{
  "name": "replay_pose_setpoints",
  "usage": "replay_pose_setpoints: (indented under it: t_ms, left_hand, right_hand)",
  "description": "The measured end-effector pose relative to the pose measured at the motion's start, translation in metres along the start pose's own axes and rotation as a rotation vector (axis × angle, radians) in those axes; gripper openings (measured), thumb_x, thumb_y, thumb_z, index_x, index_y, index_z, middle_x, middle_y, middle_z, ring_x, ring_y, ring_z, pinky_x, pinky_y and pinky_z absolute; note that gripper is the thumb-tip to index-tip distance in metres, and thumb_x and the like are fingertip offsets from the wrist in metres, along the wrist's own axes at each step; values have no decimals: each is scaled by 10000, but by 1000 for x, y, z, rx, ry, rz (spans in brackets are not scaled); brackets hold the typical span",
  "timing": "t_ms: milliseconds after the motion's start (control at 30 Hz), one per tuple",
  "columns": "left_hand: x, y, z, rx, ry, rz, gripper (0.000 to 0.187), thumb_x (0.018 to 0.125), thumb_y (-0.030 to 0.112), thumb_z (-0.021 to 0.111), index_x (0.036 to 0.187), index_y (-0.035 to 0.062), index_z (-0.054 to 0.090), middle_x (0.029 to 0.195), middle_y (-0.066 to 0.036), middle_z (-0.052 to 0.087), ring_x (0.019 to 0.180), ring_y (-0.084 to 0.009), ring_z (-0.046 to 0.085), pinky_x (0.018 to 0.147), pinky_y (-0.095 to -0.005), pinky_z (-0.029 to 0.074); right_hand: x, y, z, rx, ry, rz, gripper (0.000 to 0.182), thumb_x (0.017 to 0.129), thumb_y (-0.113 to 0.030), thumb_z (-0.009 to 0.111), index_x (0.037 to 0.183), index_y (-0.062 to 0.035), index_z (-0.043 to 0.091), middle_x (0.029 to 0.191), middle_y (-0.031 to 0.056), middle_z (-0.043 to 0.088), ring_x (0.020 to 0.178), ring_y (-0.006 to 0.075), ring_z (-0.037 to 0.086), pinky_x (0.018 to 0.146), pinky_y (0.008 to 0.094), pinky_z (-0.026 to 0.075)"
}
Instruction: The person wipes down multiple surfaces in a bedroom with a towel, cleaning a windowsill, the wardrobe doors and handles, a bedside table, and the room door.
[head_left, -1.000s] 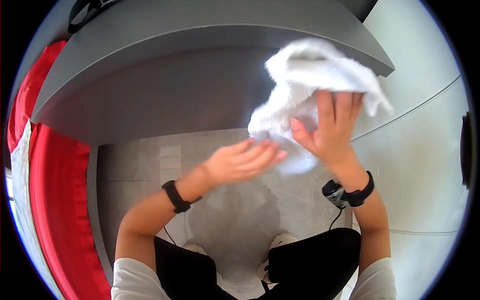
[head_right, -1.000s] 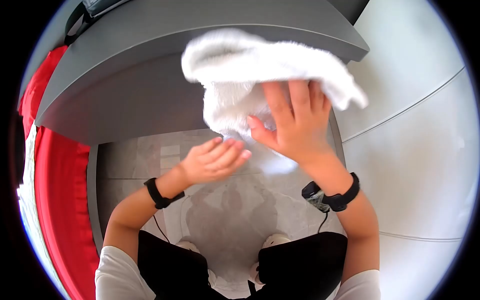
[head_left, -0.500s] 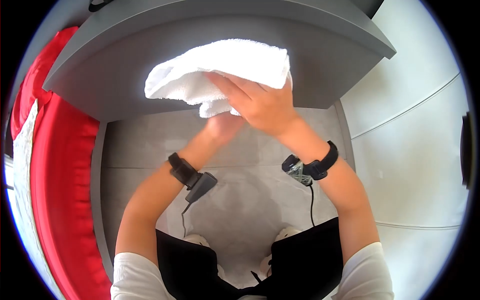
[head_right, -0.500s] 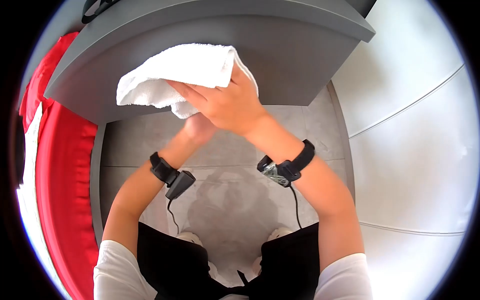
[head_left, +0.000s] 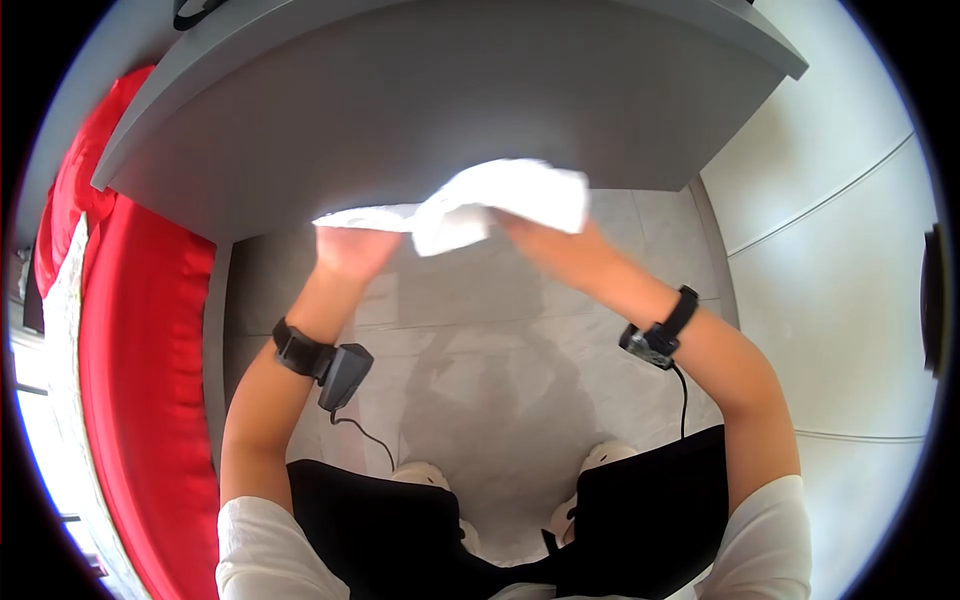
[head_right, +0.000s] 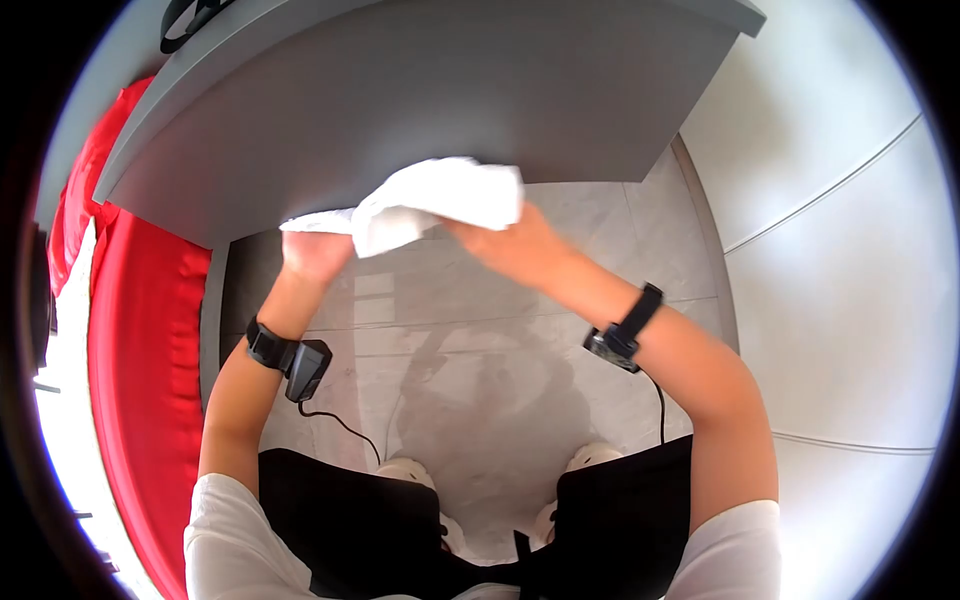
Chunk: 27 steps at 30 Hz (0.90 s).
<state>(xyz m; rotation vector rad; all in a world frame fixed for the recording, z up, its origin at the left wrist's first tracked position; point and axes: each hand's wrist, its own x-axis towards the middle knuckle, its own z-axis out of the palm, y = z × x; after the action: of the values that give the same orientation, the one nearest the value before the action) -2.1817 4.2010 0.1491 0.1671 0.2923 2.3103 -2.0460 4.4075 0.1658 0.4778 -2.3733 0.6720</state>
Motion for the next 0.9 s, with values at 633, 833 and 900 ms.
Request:
replay_pose_setpoints:
  t_ms: [633,833,900]
  left_hand:
    - [21,-69,20,-202,-124,73,472,957,301,337,1302,-10,418,1407,-131,375,1302,-303,316,1118,-437,180]
    - [6,-76,35,-304,64,181,499,979,247,289,1371,-60,270,1488,-142,220,1361,-296,197,1133,-433,101]
    - [2,-64,12,-499,-98,220,486,981,226,282,1379,-52,263,1488,-137,219,1363,-275,194,1134,-416,102]
  right_hand:
    - [15,-9,80,2293,840,684,698,917,-543,281,1354,-3,346,1368,114,424,1279,266,368,1070,386,262]
    - [25,9,70,2645,921,372,746,886,-625,274,1321,-31,396,1296,108,469,1212,262,428,1040,398,303]
    - [20,18,59,2587,985,322,725,897,-623,259,1318,-50,406,1289,95,463,1182,244,440,1040,374,296]
